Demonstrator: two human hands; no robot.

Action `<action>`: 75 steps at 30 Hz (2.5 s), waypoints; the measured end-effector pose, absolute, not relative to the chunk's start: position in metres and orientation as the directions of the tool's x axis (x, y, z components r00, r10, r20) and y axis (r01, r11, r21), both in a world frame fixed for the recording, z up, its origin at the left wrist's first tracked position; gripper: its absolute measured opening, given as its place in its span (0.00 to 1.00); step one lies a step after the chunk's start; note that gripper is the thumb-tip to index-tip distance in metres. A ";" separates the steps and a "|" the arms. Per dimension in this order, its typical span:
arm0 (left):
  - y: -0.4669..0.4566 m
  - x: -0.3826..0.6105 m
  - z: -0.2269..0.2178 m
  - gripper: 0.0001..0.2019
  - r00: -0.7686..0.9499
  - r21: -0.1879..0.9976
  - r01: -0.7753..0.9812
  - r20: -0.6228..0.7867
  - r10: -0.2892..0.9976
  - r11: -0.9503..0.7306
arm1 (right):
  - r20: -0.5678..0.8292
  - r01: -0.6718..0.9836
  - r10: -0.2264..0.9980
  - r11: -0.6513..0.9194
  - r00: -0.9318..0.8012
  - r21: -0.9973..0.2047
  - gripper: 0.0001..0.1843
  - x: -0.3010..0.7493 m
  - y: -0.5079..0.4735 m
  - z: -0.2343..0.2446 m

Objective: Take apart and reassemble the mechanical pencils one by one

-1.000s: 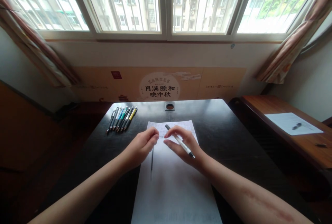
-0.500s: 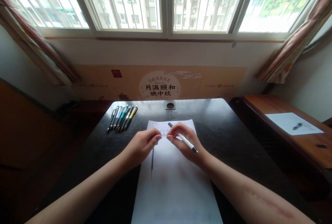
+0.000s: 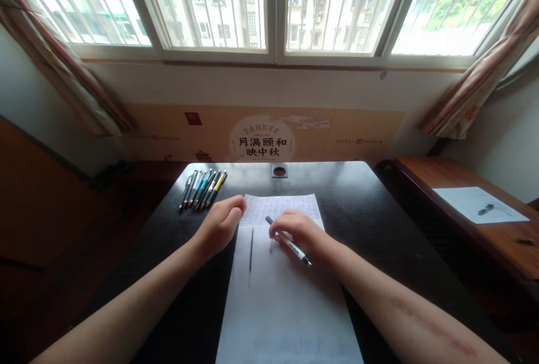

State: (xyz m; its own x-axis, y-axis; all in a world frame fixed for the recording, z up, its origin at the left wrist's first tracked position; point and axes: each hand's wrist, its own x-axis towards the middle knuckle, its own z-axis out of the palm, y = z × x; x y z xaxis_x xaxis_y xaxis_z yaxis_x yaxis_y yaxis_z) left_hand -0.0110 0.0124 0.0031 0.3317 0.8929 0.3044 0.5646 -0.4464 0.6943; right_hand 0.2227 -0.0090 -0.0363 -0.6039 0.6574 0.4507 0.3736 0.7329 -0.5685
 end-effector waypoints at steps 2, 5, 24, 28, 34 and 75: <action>0.013 -0.012 0.004 0.10 0.388 0.698 0.554 0.265 0.883 -0.454 | 0.449 0.421 0.688 0.714 -0.570 -0.560 0.08 0.222 -0.010 -0.036; 0.009 -0.010 0.007 0.10 0.498 0.656 0.583 0.180 0.849 -0.480 | 0.434 0.474 0.740 0.666 -0.514 -0.576 0.07 0.226 -0.009 -0.036; -0.026 0.041 -0.006 0.16 0.777 0.185 0.620 -0.009 0.629 -0.763 | 0.427 0.522 0.883 0.463 -0.196 -0.716 0.11 0.241 0.012 -0.042; -0.027 0.045 -0.012 0.11 0.770 0.185 0.628 -0.006 0.638 -0.756 | 0.392 0.490 0.913 0.396 -0.116 -0.777 0.11 0.243 0.019 -0.052; -0.023 0.028 -0.003 0.10 0.699 0.236 0.699 -0.024 0.715 -0.675 | 0.412 0.540 0.895 0.434 -0.170 -0.721 0.10 0.242 0.014 -0.048; -0.006 0.005 0.007 0.09 0.819 0.227 0.557 0.010 0.574 -0.799 | 0.379 0.594 0.846 0.534 -0.376 -0.602 0.15 0.239 0.005 -0.041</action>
State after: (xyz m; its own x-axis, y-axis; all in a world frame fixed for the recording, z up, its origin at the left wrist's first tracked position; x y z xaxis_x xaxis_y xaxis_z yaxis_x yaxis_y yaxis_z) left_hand 0.0047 -0.0057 0.0070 0.8190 0.5737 0.0104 0.5568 -0.7990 0.2270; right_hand 0.2387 0.0051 -0.0411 -0.3762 0.8455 0.3789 0.5936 0.5339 -0.6021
